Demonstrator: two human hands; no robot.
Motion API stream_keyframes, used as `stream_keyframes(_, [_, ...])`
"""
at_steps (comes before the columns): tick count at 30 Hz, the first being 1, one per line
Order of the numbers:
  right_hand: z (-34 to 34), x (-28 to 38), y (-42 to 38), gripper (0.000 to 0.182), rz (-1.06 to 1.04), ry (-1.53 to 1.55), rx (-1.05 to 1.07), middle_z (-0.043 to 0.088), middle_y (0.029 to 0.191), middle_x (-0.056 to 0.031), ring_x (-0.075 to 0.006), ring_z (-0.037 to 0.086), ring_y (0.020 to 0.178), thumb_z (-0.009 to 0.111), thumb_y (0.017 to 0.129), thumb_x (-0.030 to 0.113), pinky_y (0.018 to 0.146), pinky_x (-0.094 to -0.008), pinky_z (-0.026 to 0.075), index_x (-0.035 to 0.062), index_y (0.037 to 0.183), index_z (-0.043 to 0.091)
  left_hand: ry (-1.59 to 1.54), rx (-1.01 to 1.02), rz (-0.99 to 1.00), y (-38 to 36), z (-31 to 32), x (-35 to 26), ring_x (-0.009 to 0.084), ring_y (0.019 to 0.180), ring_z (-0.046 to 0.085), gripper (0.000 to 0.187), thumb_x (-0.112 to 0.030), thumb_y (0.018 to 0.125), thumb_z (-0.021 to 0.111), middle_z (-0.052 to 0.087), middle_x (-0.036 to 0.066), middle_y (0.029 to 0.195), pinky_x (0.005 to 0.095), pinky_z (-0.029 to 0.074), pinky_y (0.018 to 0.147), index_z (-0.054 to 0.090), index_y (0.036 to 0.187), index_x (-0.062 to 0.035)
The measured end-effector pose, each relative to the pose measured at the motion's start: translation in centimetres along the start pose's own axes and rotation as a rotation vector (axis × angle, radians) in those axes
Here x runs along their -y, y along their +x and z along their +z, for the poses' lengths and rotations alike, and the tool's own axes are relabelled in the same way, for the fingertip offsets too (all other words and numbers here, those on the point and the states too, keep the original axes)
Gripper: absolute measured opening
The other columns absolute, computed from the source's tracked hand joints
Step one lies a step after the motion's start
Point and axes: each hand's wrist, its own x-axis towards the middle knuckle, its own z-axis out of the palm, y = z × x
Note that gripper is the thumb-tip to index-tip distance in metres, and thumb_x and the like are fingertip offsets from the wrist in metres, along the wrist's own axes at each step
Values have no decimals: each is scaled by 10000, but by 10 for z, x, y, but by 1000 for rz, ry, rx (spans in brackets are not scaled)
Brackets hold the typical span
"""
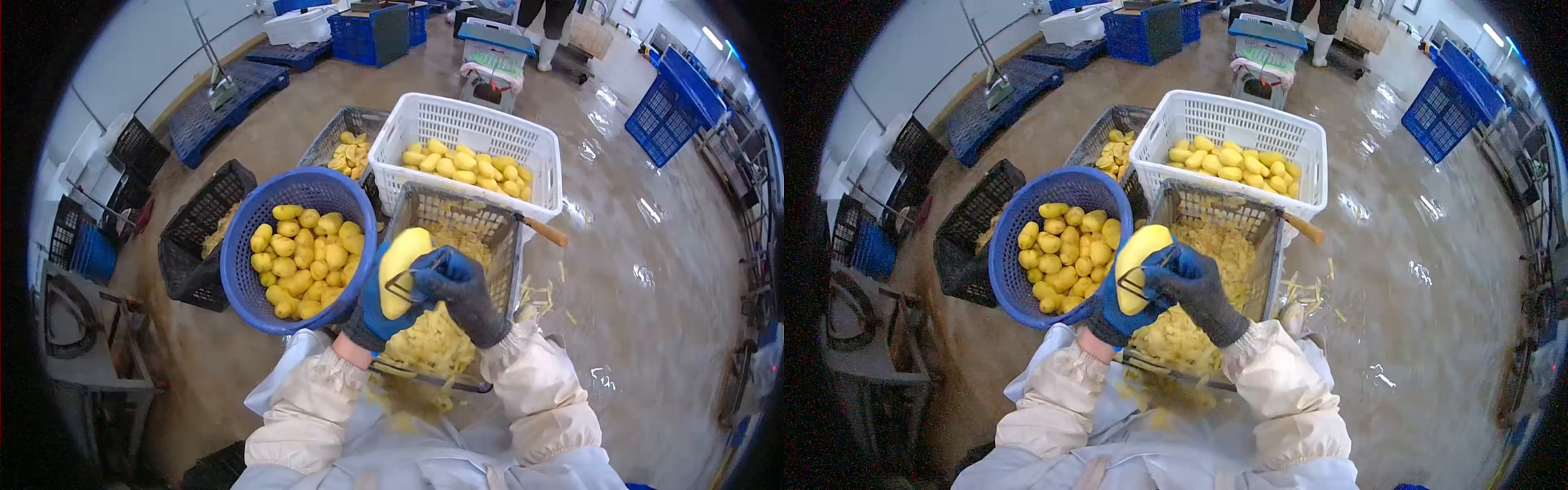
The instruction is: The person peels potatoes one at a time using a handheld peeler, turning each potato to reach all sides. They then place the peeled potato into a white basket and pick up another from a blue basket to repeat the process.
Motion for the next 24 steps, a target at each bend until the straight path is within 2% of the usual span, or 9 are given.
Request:
stream_keyframes(1, [-4,1,1,202,2,3,-6,615,729,-62,-121,580,586,659,845,152,524,-233,452,-9,935,576,-2,6,-3,-1,2,2,171,810,595,546,-513,912,449,609,93,952,328,493,710,530,1157,-32])
stream_keyframes(3, [-15,-1,6,208,7,-89,-31,615,723,-59,-114,575,568,674,832,162,518,-232,456,-5,918,585,-1090,-44,-464,-5,6,11,165,825,596,483,-445,939,438,613,84,982,293,481,745,530,1149,-20])
stream_keyframes(4, [-16,-7,6,167,-3,-75,-24,627,715,-37,-90,578,553,657,851,166,474,-198,436,22,903,591,-1390,67,-461,-7,0,17,208,905,599,534,-387,942,475,594,112,1114,343,494,806,408,1317,-13])
stream_keyframes(8, [-19,-6,1,171,54,-21,4,625,706,-46,-99,570,532,656,851,168,457,-204,434,19,899,587,-1073,126,-364,-16,-1,15,197,964,589,660,-512,931,416,568,114,1170,344,492,837,359,1361,-15])
stream_keyframes(11, [-19,1,0,178,68,49,27,622,693,-61,-102,560,513,654,851,172,440,-208,428,14,891,583,-953,-11,-274,-22,-1,15,165,1110,515,716,-488,899,518,507,89,1254,287,449,909,306,1401,-24])
stream_keyframes(14, [-20,8,0,182,80,99,-73,593,695,-50,-103,546,539,647,850,182,464,-207,434,20,880,570,-1026,147,-324,-20,-8,-2,169,1212,442,820,-411,835,651,422,89,1354,288,394,985,239,1437,-36])
stream_keyframes(17, [-29,10,2,173,61,-39,-20,577,685,-37,-96,526,524,629,861,191,468,-198,425,29,887,572,-471,66,-235,-16,-6,-6,180,1218,441,869,-315,764,743,416,92,1363,296,369,1007,259,1430,-36])
stream_keyframes(20, [-76,0,22,177,-193,-83,-341,550,650,-21,-88,491,488,619,860,211,434,-192,390,41,888,579,-237,62,-168,-14,-10,-20,229,1279,378,883,-307,685,775,400,140,1378,358,285,1074,337,1396,-20])
stream_keyframes(24, [-29,26,4,167,35,-116,-119,543,637,-11,-77,479,479,594,872,229,415,-195,359,63,857,593,-43,78,-114,-12,-10,-11,238,1294,366,853,-218,724,748,383,135,1406,345,281,1074,288,1419,-36])
